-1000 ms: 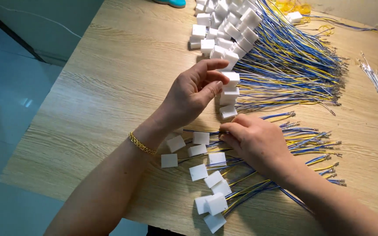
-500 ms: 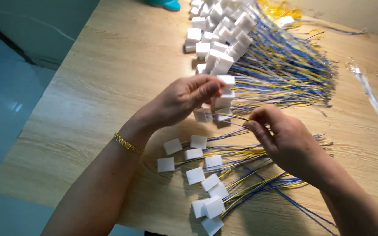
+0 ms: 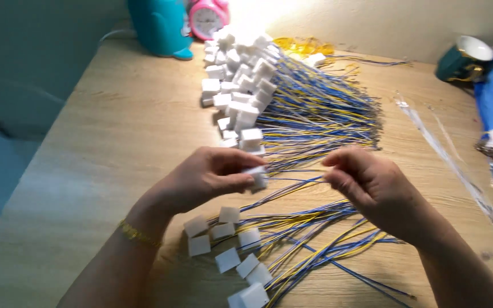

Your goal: Assembling wire harnesses by manually attaching white plastic connectors to the ends of wire bundles.

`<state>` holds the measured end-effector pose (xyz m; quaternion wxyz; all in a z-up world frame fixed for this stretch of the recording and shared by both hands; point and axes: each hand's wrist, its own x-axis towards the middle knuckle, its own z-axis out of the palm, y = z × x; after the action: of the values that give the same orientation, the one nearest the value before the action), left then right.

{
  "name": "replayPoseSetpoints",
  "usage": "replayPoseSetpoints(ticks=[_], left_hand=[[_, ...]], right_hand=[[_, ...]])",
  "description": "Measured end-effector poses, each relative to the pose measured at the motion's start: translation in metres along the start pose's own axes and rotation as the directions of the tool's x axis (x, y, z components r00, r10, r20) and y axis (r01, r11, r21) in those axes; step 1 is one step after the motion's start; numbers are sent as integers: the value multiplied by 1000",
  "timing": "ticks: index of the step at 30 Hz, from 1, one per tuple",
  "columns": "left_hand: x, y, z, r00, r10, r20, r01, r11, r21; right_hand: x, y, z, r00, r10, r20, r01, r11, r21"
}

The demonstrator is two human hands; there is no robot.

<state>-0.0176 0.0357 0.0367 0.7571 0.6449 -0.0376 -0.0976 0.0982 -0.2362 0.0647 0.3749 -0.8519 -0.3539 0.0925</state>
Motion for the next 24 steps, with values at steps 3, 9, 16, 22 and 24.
replayPoseSetpoints(ticks=[3,9,16,22,24], left_hand=[[-2,7,0,990,86,-108,-65,981,182],[5,-21,-11,949,-9,-317,32,997,65],[3,-27,-15,968,-57,-246,76,995,70],[3,-36,-28,938,95,-333,-88,995,36],[13,-42,-17,942,5,-336,15,998,57]], right_hand=[[-7,11,-22,971,-192,143,213,965,-154],[-22,33,-28,908,-267,324,283,959,-1],[-24,44,-18,909,-110,403,-36,940,339],[-28,93,-90,952,37,303,-118,960,255],[-14,92,-106,934,156,323,-189,979,75]])
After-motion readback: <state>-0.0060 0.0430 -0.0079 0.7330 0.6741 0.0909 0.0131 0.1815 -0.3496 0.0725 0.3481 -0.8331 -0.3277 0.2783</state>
